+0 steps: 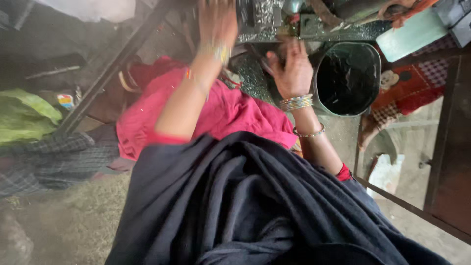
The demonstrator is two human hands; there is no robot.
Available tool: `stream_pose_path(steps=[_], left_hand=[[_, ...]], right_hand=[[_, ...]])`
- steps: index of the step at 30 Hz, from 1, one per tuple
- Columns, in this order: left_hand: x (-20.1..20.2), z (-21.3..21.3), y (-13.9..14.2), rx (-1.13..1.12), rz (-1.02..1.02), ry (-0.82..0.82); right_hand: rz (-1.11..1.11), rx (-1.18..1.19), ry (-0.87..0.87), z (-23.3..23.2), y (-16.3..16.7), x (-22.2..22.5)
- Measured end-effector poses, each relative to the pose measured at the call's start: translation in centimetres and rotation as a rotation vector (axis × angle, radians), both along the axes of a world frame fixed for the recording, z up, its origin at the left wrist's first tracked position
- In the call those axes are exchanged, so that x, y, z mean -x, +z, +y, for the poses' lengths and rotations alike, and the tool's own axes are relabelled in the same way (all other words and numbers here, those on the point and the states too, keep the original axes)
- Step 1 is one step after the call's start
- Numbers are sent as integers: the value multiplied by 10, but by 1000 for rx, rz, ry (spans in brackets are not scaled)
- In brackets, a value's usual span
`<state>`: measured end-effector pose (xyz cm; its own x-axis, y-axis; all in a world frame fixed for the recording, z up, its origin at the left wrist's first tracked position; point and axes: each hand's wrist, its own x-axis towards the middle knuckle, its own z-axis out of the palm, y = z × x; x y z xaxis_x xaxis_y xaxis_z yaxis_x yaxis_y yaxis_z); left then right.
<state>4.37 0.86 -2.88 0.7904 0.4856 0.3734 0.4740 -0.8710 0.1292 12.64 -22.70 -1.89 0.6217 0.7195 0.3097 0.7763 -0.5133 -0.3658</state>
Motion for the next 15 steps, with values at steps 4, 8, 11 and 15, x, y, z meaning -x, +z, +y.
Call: stream_pose_path(steps=[4, 8, 11, 15], left_hand=[[62, -30, 3, -232, 2, -198], [59, -39, 9, -103, -55, -388], [-3, -41, 20, -148, -193, -180], [-55, -41, 34, 342, 225, 157]], right_hand=[[-31, -180, -49, 9, 24, 0], [119, -315, -38, 7, 38, 10], [165, -374, -40, 9, 48, 12], [230, -157, -153, 16, 50, 9]])
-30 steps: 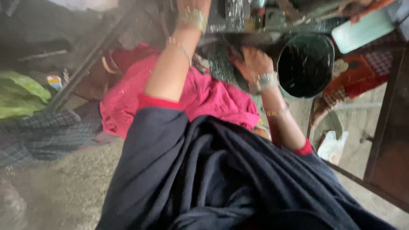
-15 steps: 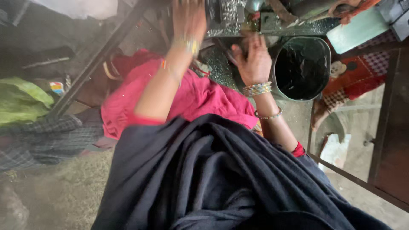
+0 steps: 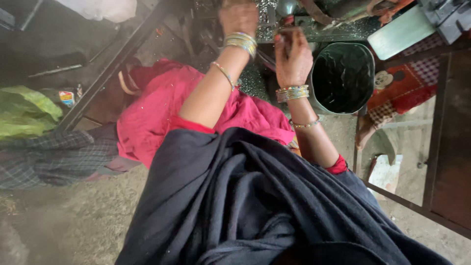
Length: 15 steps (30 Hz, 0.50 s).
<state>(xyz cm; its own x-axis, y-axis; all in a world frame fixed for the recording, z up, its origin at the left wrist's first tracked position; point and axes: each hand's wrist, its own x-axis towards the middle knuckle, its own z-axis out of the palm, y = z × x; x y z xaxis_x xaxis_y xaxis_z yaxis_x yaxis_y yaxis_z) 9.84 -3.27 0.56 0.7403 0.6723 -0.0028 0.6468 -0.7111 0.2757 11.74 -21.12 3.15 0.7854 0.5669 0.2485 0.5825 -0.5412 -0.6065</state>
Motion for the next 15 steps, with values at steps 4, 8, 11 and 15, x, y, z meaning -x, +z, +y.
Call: stream_pose_path(steps=[4, 8, 11, 15], left_hand=[[40, 9, -21, -153, -118, 42], [87, 11, -45, -351, -225, -182], [80, 15, -50, -296, -43, -241], [56, 24, -39, -96, -11, -142]], right_hand=[[-57, 351, 82, 3, -9, 0], [-54, 405, 286, 7, -12, -7], [-4, 530, 315, 9, -18, -19], [-42, 563, 279, -8, -56, -14]])
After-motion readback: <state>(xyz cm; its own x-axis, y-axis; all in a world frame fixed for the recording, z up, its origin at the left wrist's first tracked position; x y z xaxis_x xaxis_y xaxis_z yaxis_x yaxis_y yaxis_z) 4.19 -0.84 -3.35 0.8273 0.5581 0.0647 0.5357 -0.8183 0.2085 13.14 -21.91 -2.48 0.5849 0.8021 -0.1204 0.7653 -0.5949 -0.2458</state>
